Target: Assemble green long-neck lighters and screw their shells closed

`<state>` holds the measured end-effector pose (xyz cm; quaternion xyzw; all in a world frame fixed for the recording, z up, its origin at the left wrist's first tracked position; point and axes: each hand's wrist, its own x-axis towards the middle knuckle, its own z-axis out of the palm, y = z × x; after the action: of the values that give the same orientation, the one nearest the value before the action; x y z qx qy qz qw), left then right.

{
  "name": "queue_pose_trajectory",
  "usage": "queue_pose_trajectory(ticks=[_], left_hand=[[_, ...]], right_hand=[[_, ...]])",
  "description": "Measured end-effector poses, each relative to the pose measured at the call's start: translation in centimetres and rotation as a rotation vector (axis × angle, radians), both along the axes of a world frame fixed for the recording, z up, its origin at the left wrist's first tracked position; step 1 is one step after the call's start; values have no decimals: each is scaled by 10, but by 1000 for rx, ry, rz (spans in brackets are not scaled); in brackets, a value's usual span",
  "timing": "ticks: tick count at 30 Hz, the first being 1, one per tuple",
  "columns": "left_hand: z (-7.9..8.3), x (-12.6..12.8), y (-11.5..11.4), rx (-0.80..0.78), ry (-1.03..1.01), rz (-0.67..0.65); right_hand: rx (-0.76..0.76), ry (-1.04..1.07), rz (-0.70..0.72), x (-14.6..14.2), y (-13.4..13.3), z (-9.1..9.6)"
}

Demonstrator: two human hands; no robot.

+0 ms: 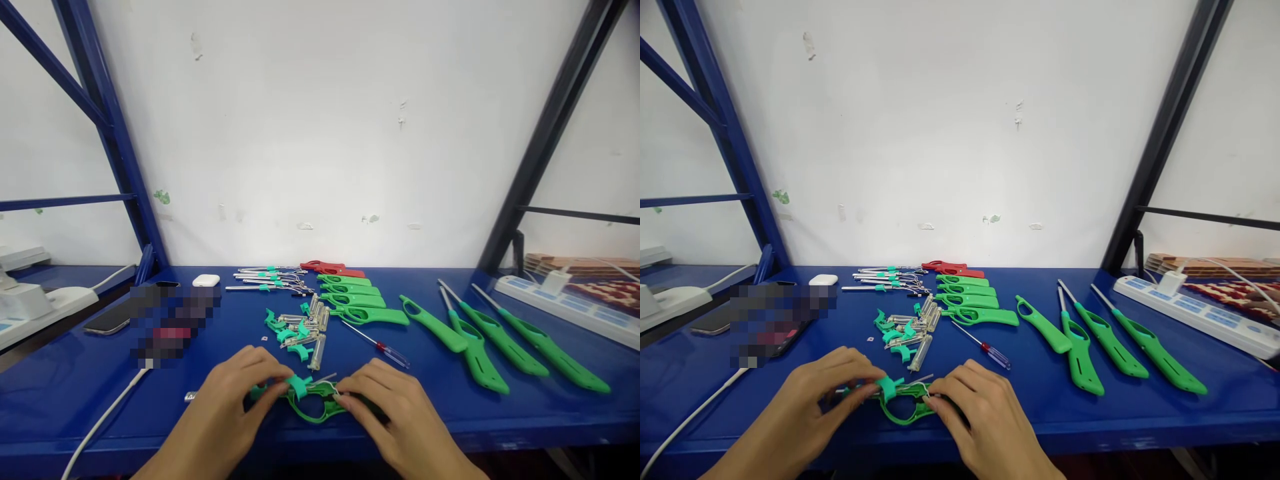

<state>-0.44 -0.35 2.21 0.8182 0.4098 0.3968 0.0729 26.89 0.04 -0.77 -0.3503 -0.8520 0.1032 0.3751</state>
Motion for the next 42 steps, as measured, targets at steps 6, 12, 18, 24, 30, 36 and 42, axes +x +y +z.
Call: queue_pose_trajectory(ticks=[6, 12, 18, 24, 30, 36, 42], left_hand=[[-12, 17, -5, -72, 14, -26], [-14, 21, 0, -40, 37, -50], [-13, 22, -1, -42, 122, -16], [-12, 23, 4, -18, 287, 7], [-17, 21, 3, -79, 226, 24], [-21, 21, 3, -113, 121, 12], [-23, 21, 5, -76, 84, -18]], right_hand=[[-19, -11, 4, 0, -2, 2], [-41, -22, 14, 1, -2, 4], [-33, 61, 24, 1, 1, 0], [-34, 65, 16, 1, 1, -1], [-60, 18, 48, 2, -2, 4], [-43, 7, 43, 1, 0, 3], [-5, 23, 35, 1, 1, 0]])
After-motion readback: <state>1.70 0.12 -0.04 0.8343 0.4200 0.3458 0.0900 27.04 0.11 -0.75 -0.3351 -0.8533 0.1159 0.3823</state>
